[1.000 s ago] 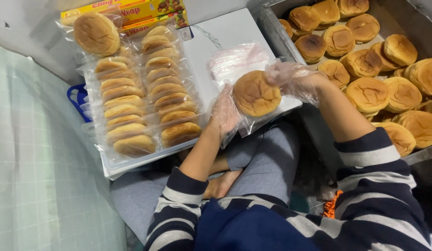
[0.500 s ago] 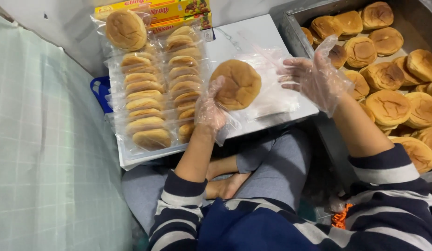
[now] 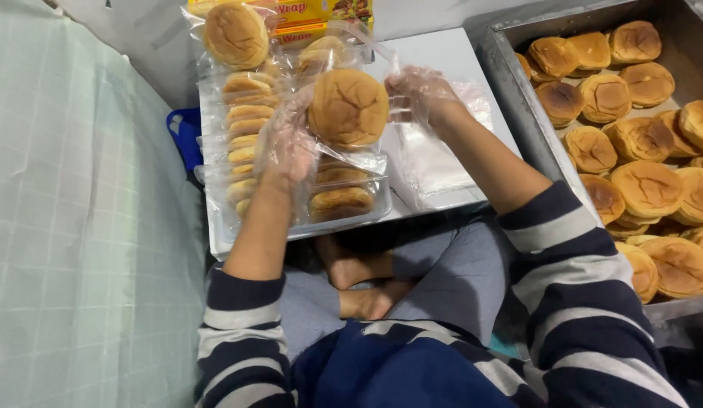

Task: Packing burger buns from a large metal tray into plastic bags.

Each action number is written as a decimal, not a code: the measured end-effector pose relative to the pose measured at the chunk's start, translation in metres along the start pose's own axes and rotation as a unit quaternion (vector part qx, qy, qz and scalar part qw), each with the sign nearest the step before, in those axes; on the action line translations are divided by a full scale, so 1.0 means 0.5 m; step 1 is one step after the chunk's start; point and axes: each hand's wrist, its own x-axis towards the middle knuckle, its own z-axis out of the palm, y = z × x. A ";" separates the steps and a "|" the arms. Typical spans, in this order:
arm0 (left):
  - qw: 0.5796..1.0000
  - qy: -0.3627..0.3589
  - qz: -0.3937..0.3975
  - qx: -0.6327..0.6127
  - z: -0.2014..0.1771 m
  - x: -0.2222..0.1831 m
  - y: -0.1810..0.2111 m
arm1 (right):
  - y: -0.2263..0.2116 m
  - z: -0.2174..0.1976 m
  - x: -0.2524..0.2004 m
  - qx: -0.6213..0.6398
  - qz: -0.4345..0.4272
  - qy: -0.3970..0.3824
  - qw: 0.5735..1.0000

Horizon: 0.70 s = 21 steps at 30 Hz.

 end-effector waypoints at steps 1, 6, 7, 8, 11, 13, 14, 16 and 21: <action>1.000 0.002 0.002 0.001 0.004 0.000 0.023 | -0.007 0.007 0.010 0.000 0.000 -0.003 1.000; 0.935 0.171 0.028 0.310 -0.042 0.059 0.082 | -0.022 0.024 0.041 -0.041 -0.087 -0.058 0.994; 0.935 0.170 0.030 0.311 -0.017 0.046 0.088 | -0.024 0.027 0.044 -0.041 -0.089 -0.058 0.993; 0.925 0.171 0.044 0.337 0.007 0.033 0.093 | -0.028 0.029 0.048 -0.026 -0.097 -0.069 0.992; 0.930 0.161 0.106 0.313 0.015 0.027 0.097 | -0.023 0.018 0.068 -0.005 -0.146 -0.115 0.983; 0.941 0.149 0.152 0.263 0.000 0.037 0.092 | -0.008 0.004 0.086 0.002 -0.184 -0.148 0.972; 0.940 0.116 0.188 0.259 -0.005 0.045 0.089 | 0.000 -0.003 0.098 0.053 -0.198 -0.153 0.967; 0.937 0.082 0.223 0.254 -0.011 0.060 0.081 | 0.016 -0.007 0.119 0.104 -0.213 -0.156 0.959; 0.936 0.088 0.255 0.226 -0.007 0.065 0.069 | 0.075 0.000 0.156 0.201 -0.230 -0.160 0.939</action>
